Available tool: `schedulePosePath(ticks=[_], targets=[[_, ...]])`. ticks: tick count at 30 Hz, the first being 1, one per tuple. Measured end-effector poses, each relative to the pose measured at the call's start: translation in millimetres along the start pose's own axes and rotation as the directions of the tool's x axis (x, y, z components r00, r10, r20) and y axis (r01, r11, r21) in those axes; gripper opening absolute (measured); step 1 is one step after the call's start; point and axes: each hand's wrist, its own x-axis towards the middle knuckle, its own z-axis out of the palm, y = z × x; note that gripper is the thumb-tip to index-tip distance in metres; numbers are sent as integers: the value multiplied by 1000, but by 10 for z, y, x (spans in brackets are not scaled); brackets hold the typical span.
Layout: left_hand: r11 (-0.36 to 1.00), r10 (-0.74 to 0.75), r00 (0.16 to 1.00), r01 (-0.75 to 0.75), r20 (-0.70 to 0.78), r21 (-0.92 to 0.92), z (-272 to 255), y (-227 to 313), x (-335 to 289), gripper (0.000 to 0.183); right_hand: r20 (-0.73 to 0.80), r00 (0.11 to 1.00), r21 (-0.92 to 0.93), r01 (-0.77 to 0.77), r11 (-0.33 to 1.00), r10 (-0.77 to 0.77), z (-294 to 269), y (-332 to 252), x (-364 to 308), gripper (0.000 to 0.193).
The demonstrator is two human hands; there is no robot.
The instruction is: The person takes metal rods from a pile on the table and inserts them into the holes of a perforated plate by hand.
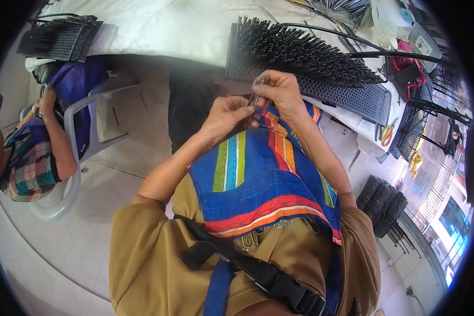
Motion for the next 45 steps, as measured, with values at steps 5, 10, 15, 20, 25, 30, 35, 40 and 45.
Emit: schedulePosePath(ticks=[5,10,15,20,25,30,35,40,45], targets=[[999,6,962,-17,-272,-39,-316,-103,100,22,-294,865,-52,411,910,-407,199,-285,-82,8],[987,-111,957,74,-268,-144,-453,-188,145,19,-264,661,-273,648,711,-703,312,-321,79,11],[978,-111,959,58,-262,-202,-517,-195,178,16,-219,626,-336,672,660,-748,317,-351,109,11],[971,-124,948,56,-292,-232,-532,-203,187,14,-263,651,-344,626,700,-712,325,-342,114,8],[968,-117,944,39,-308,-248,-565,-254,194,13,-195,643,-474,600,645,-741,369,-330,161,12],[966,-118,938,33,-325,-258,-567,-244,187,13,-90,591,-704,532,471,-802,412,-387,194,17],[969,-54,963,-13,-264,-245,-577,-310,296,16,-18,524,-798,505,328,-852,370,-454,158,13],[971,-99,942,21,-321,-236,-552,-273,211,15,32,564,-821,486,300,-825,450,-446,207,15],[980,-77,952,17,-297,-200,-533,-241,152,14,-5,548,-870,410,274,-836,421,-424,134,17]])
